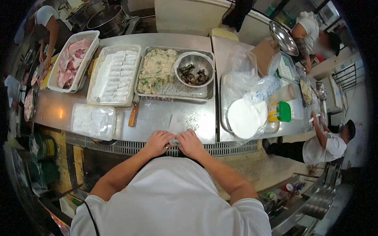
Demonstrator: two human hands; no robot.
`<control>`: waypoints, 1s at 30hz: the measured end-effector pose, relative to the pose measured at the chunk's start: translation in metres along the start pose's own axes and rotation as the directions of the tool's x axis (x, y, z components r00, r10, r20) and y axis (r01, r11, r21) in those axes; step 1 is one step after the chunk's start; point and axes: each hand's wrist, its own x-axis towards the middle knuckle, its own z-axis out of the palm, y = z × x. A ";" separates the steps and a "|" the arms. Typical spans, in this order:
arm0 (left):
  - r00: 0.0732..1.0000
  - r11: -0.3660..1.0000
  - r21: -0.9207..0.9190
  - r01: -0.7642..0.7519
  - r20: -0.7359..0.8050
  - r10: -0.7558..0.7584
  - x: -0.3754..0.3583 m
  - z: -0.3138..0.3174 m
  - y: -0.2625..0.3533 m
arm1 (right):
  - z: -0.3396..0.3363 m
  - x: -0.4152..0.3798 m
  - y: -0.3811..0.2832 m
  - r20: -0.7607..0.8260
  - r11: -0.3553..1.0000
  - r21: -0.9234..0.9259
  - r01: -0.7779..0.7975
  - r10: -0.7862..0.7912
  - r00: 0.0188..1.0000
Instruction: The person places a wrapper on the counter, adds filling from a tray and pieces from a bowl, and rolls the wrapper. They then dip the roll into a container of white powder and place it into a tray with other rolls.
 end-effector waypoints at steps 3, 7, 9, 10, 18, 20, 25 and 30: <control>0.995 0.998 -0.062 -0.012 -0.103 0.006 0.003 0.003 -0.003 | 0.000 -0.002 -0.003 -0.167 0.999 0.035 0.016 -0.010 0.986; 0.983 0.998 -0.069 -0.010 -0.185 -0.003 0.013 0.001 -0.002 | 0.003 0.002 -0.002 -0.218 0.987 0.138 -0.084 0.113 0.970; 0.980 0.997 -0.054 0.050 -0.190 -0.059 0.021 -0.001 0.000 | 0.004 0.007 -0.003 -0.201 0.965 0.199 -0.169 0.209 0.957; 0.978 0.993 -0.056 0.100 -0.177 -0.108 0.026 -0.001 0.001 | 0.004 0.011 -0.002 -0.201 0.962 0.192 -0.194 0.232 0.952; 0.918 0.919 -0.049 0.390 -0.052 -0.393 0.058 -0.002 -0.002 | -0.010 0.026 -0.013 -0.247 0.997 0.037 -0.064 0.071 0.966; 0.896 0.894 -0.070 0.442 -0.010 -0.444 0.063 -0.005 -0.004 | 0.002 0.025 -0.003 -0.236 0.999 -0.013 -0.048 0.044 0.971; 0.992 0.998 -0.054 0.022 -0.120 -0.029 0.050 -0.018 -0.011 | -0.003 0.032 0.003 -0.194 0.998 -0.039 -0.053 0.044 0.980; 0.991 0.997 -0.077 0.014 -0.132 -0.024 0.050 -0.008 -0.021 | -0.004 0.034 0.008 -0.247 0.995 0.064 -0.078 0.091 0.965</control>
